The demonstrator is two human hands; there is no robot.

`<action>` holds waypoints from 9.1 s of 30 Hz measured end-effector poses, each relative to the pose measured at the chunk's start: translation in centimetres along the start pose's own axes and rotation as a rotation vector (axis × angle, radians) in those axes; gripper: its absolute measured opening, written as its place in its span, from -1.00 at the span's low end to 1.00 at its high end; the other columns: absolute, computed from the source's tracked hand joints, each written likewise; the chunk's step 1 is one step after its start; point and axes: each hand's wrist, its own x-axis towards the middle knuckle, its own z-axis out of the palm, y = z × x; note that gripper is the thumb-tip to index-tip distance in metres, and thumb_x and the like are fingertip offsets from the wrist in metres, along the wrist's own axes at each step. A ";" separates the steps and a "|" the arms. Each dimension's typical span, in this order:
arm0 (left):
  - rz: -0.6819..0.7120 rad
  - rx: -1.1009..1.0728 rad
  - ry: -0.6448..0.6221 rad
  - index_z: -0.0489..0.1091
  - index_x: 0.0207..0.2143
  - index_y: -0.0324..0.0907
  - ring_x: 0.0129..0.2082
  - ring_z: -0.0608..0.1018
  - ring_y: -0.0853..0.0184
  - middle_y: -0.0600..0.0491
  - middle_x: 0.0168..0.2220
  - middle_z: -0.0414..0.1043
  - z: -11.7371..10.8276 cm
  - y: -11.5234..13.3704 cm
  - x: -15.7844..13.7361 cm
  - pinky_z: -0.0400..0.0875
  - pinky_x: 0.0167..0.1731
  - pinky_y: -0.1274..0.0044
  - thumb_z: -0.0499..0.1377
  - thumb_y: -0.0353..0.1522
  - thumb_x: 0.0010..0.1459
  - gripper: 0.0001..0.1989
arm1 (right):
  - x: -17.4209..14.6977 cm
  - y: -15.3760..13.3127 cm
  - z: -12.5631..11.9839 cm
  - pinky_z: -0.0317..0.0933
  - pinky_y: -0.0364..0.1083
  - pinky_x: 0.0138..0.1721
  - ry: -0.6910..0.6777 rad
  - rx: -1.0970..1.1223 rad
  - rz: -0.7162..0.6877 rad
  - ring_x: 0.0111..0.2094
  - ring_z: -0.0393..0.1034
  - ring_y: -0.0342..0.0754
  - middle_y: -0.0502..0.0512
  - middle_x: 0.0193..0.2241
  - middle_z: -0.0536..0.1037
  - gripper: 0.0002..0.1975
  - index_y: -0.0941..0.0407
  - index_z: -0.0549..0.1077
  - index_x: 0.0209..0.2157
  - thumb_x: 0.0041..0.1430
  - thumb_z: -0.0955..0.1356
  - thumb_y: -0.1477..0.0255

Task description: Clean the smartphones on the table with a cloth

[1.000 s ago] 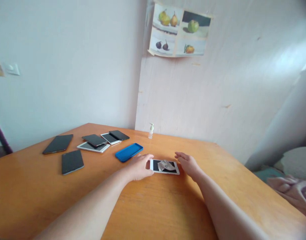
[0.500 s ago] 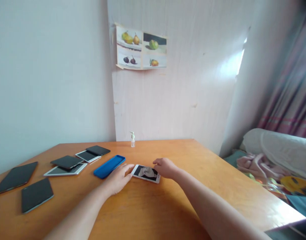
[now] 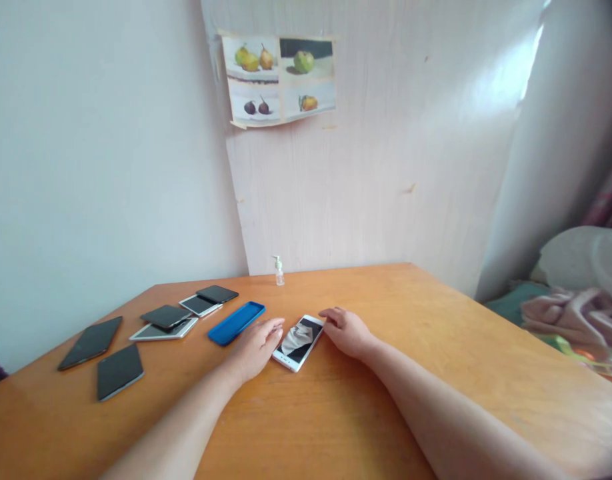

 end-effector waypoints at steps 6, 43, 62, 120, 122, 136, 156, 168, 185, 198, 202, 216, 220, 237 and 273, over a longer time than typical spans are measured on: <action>0.108 0.031 -0.032 0.44 0.01 -0.10 0.00 0.53 0.23 -0.01 -0.01 0.52 0.0 1.6 -0.3 0.40 0.04 0.41 0.04 -0.24 0.30 -0.68 | -0.1 0.2 -0.2 -0.07 0.20 0.24 -0.044 -0.036 0.008 0.29 0.05 0.27 0.29 0.22 0.33 -0.33 0.14 0.29 0.25 0.17 0.30 0.13; 0.257 0.498 -0.435 0.03 0.35 -0.07 0.36 0.13 0.20 -0.05 0.37 0.05 -3.0 4.9 -4.3 0.13 0.29 0.23 -0.08 -0.12 0.39 -0.45 | -1.4 -2.3 0.2 -0.54 0.42 0.26 -0.330 -0.155 -0.147 0.38 -0.34 0.38 0.38 0.39 -0.09 0.27 0.10 -0.22 0.41 -0.16 0.31 -0.29; 0.147 0.451 -0.559 -0.15 0.40 -0.20 0.41 -0.09 0.17 -0.15 0.41 -0.22 -0.1 4.7 1.7 -0.12 0.32 0.17 -0.29 0.01 0.38 -0.30 | -1.4 -2.5 0.5 -0.49 0.36 0.29 -0.279 -0.142 -0.103 0.38 -0.29 0.38 0.37 0.38 -0.03 0.31 0.12 -0.26 0.41 -0.19 0.36 -0.24; 0.249 0.473 -0.511 -0.17 0.40 -0.11 0.41 -0.08 0.08 -0.10 0.41 -0.14 1.2 6.2 1.7 -0.17 0.32 0.07 -0.31 0.07 0.34 -0.28 | -1.3 -2.3 0.3 -0.37 0.38 0.29 -0.275 -0.153 -0.103 0.38 -0.25 0.35 0.39 0.37 -0.01 0.31 0.19 -0.31 0.41 -0.17 0.44 -0.04; 0.263 0.475 -0.544 -0.22 0.40 -0.08 0.41 -0.10 0.12 -0.06 0.42 -0.20 0.2 6.7 -0.1 -0.22 0.33 0.09 -0.30 0.07 0.34 -0.29 | -1.3 -2.3 0.2 -0.37 0.38 0.29 -0.275 -0.153 -0.106 0.37 -0.23 0.36 0.41 0.37 -0.01 0.29 0.19 -0.30 0.41 -0.15 0.43 -0.05; 0.207 0.465 -0.619 -0.27 0.40 -0.04 0.42 -0.13 0.17 -0.02 0.42 -0.22 -1.4 7.8 -1.8 -0.32 0.32 0.04 -0.33 0.07 0.34 -0.30 | -1.3 -2.3 0.2 -0.43 0.37 0.29 -0.287 -0.129 -0.104 0.38 -0.26 0.32 0.41 0.37 -0.04 0.31 0.17 -0.33 0.41 -0.15 0.43 -0.08; 0.239 0.536 -0.573 -0.32 0.41 -0.04 0.42 -0.17 0.14 -0.01 0.43 -0.28 -2.1 6.8 -4.3 -0.30 0.33 0.05 -0.27 0.12 0.30 -0.24 | -1.3 -2.0 0.0 -0.44 0.34 0.30 -0.286 -0.119 -0.093 0.38 -0.28 0.35 0.43 0.38 -0.06 0.37 0.16 -0.34 0.41 -0.21 0.42 -0.18; 0.141 0.534 -0.556 -0.27 0.41 -0.11 0.42 -0.17 0.17 -0.05 0.42 -0.29 0.1 5.4 0.3 -0.40 0.30 0.00 -0.34 0.06 0.34 -0.28 | -1.2 -2.0 0.3 -0.39 0.36 0.29 -0.264 -0.131 -0.110 0.37 -0.22 0.35 0.46 0.36 -0.02 0.35 0.16 -0.30 0.41 -0.21 0.41 -0.18; 0.160 0.496 -0.575 -0.20 0.40 -0.08 0.42 -0.16 0.20 -0.01 0.42 -0.26 -2.3 6.6 -4.1 -0.27 0.35 0.14 -0.28 0.04 0.36 -0.31 | -1.4 -2.0 0.0 -0.42 0.35 0.29 -0.271 -0.107 -0.110 0.38 -0.25 0.35 0.45 0.37 -0.03 0.37 0.17 -0.33 0.41 -0.21 0.40 -0.20; 0.073 0.504 -0.560 -0.22 0.40 -0.15 0.42 -0.17 0.17 -0.10 0.41 -0.24 1.1 5.9 2.3 -0.26 0.31 0.06 -0.38 0.07 0.33 -0.25 | -1.3 -2.0 0.3 -0.39 0.33 0.30 -0.262 -0.117 -0.101 0.37 -0.21 0.34 0.40 0.36 0.01 0.35 0.13 -0.31 0.41 -0.22 0.43 -0.16; 0.047 0.495 -0.544 -0.25 0.40 -0.18 0.42 -0.19 0.15 -0.15 0.42 -0.31 2.3 5.9 4.4 -0.21 0.30 0.05 -0.36 0.07 0.33 -0.24 | -1.3 -1.8 0.2 -0.41 0.31 0.31 -0.282 -0.103 -0.085 0.39 -0.27 0.30 0.37 0.38 -0.04 0.35 0.12 -0.34 0.41 -0.20 0.42 -0.17; 0.147 0.509 -0.601 -0.21 0.41 -0.08 0.42 -0.18 0.16 -0.02 0.42 -0.33 -2.8 6.8 -5.3 -0.21 0.34 0.15 -0.22 0.08 0.33 -0.27 | -1.3 -1.6 -0.1 -0.43 0.32 0.31 -0.282 -0.088 -0.090 0.38 -0.26 0.34 0.41 0.38 -0.06 0.40 0.11 -0.35 0.41 -0.25 0.42 -0.21; 0.128 0.508 -0.606 -0.20 0.41 -0.11 0.42 -0.18 0.17 -0.03 0.42 -0.31 -2.5 7.0 -4.3 -0.20 0.34 0.16 -0.24 0.08 0.33 -0.26 | -1.3 -1.7 0.0 -0.41 0.32 0.30 -0.279 -0.095 -0.098 0.38 -0.25 0.34 0.43 0.37 -0.05 0.39 0.13 -0.34 0.41 -0.24 0.42 -0.20; 0.095 0.445 -0.516 -0.15 0.39 -0.25 0.41 -0.13 0.15 -0.16 0.41 -0.24 0.6 5.2 1.6 -0.11 0.34 0.22 -0.27 0.11 0.31 -0.19 | -1.4 -2.1 -0.2 -0.33 0.32 0.30 -0.263 -0.118 -0.098 0.37 -0.18 0.34 0.47 0.35 0.01 0.39 0.19 -0.30 0.41 -0.24 0.41 -0.21; 0.224 0.292 -0.394 0.20 0.26 -0.14 0.28 0.29 0.16 -0.13 0.27 0.24 -2.1 5.3 -2.9 0.18 0.24 0.29 -0.01 -0.20 0.35 -0.52 | -1.1 -1.4 0.1 -0.36 0.28 0.32 -0.280 -0.091 -0.094 0.38 -0.22 0.31 0.43 0.37 -0.05 0.41 0.16 -0.33 0.41 -0.26 0.41 -0.23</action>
